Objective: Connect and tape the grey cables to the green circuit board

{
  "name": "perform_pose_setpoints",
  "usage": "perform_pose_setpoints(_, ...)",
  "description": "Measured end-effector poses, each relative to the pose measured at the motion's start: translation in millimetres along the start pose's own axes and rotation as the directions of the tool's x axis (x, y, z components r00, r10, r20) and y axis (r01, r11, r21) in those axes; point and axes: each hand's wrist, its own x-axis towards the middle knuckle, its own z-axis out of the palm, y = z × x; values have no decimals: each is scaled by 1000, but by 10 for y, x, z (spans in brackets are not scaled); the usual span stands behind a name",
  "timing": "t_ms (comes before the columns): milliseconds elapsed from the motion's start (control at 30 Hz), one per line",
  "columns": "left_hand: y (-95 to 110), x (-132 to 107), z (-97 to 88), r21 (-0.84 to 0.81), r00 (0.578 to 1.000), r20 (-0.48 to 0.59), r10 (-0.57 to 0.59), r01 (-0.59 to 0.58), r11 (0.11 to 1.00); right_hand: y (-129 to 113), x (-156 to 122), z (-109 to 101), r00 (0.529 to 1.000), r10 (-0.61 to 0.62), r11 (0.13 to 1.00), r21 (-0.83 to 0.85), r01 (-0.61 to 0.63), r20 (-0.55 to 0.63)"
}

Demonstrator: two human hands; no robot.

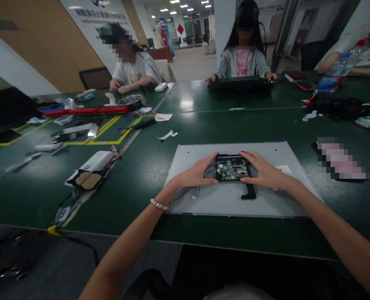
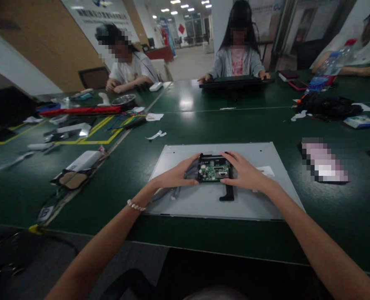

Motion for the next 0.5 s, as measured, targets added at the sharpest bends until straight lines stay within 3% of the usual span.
perform_pose_setpoints(200, -23, -11, 24, 38, 999, 20, 49, -50, 998, 30, -15, 46, 999, -41, 999, 19, 42, -36)
perform_pose_setpoints(333, -136, -26, -210, 137, 999, 38, 28, -33, 990, 27, -35, 45, 998, -56, 998, -5, 56, -26)
perform_pose_setpoints(400, -330, -65, -450, 274, 996, -74, -48, 67, 959, 37, -43, 41, 998, -63, 998, -13, 62, -22)
perform_pose_setpoints(433, -458, -96, -587, 359, 977, -187, -103, 165, 919, 42, -44, 40, 998, -65, 998, -17, 64, -24)
perform_pose_setpoints(500, -742, -181, -862, 500, 898, -393, -200, 391, 773, 50, -42, 40, 997, -70, 997, -23, 69, -31)
